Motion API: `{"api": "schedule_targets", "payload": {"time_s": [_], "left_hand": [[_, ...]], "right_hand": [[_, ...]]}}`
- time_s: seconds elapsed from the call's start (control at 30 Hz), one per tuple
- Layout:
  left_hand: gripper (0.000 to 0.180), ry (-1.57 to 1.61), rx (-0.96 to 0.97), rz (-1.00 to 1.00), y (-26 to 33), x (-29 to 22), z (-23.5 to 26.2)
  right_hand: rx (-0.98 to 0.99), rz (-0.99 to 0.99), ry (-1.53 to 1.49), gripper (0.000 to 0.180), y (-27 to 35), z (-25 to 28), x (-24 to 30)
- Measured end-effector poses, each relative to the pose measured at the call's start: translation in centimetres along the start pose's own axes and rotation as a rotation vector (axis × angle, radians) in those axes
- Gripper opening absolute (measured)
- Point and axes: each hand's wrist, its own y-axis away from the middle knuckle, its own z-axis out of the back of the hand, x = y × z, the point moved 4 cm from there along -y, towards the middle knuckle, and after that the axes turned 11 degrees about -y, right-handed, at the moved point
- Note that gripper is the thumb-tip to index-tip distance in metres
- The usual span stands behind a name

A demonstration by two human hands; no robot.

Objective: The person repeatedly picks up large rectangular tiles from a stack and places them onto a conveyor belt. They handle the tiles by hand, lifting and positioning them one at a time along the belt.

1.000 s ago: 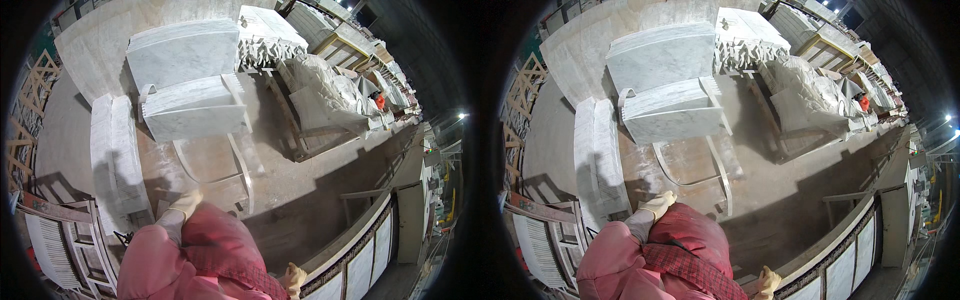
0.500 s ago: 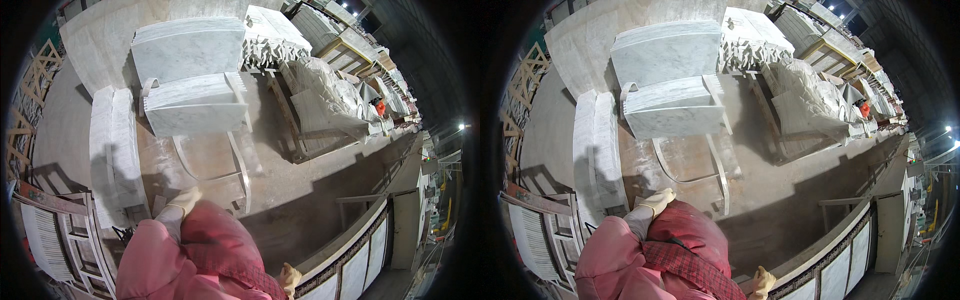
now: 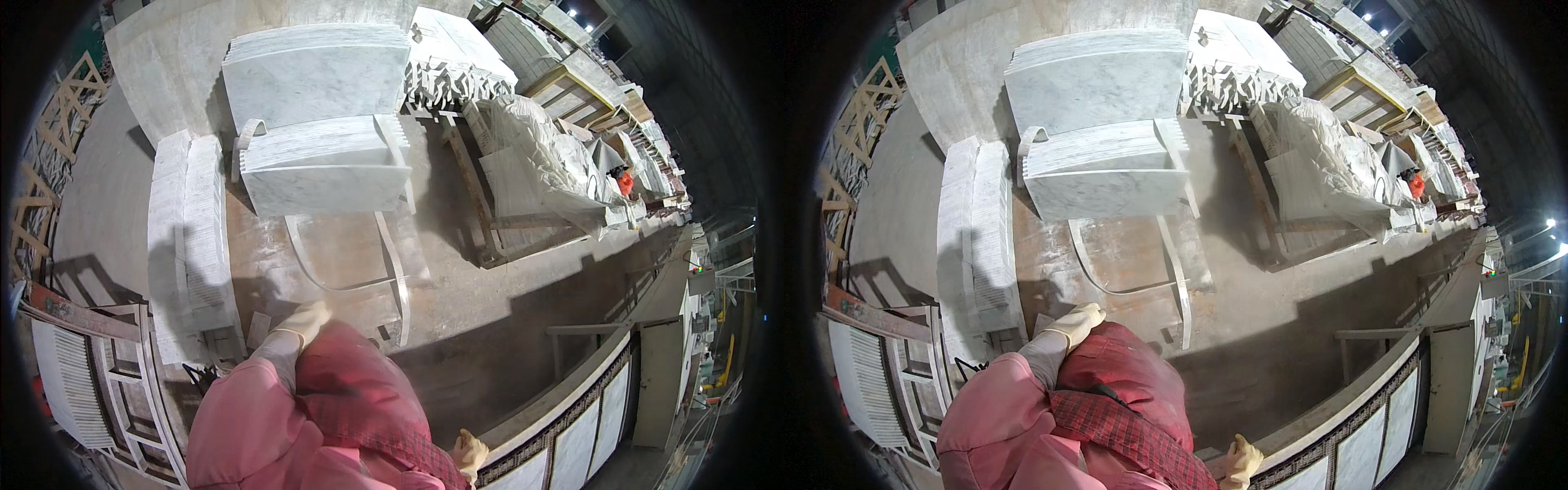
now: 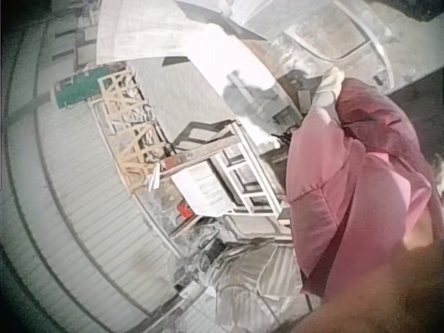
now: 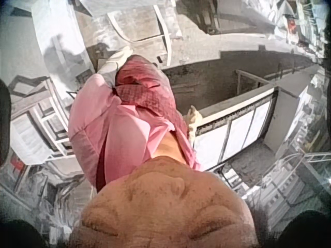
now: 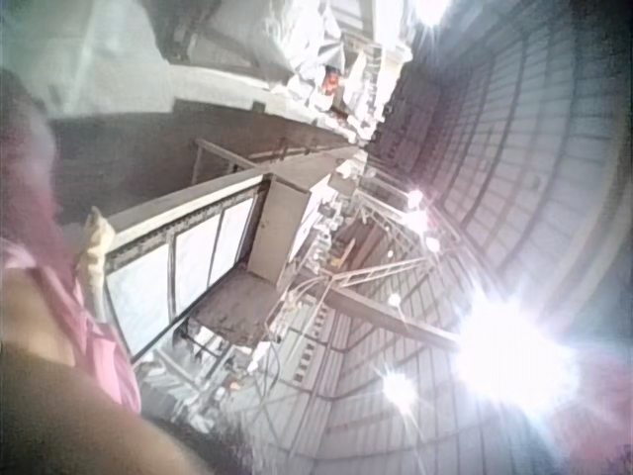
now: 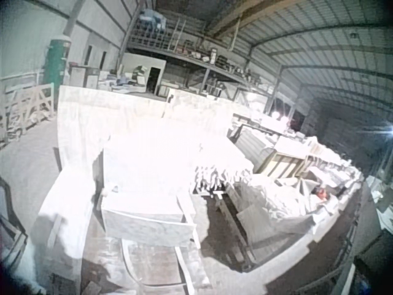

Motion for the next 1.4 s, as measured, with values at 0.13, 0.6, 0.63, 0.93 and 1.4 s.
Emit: {"api": "schedule_targets", "payload": {"time_s": [0.13,0.6,0.63,0.93,1.4], "left_hand": [[0.05,0.004,0.0,0.009,0.1,0.0,0.1],[0.05,0.012,0.009,0.026,0.8,0.0,0.6],[0.05,0.014,0.009,0.027,0.9,0.1,0.6],[0.05,0.032,0.01,0.046,1.6,0.5,0.8],[0.05,0.083,0.003,0.078,3.2,1.3,0.2]], "right_hand": [[0.019,-0.031,-0.035,0.022,0.0,-0.1,-0.2],[-0.012,-0.002,-0.018,0.022,-0.1,0.3,0.4],[-0.006,-0.009,-0.012,0.023,-0.1,0.3,0.4],[-0.059,0.043,-0.079,0.021,0.2,-0.2,-0.6],[-0.29,0.249,0.194,0.022,1.2,-0.8,-2.3]]}}
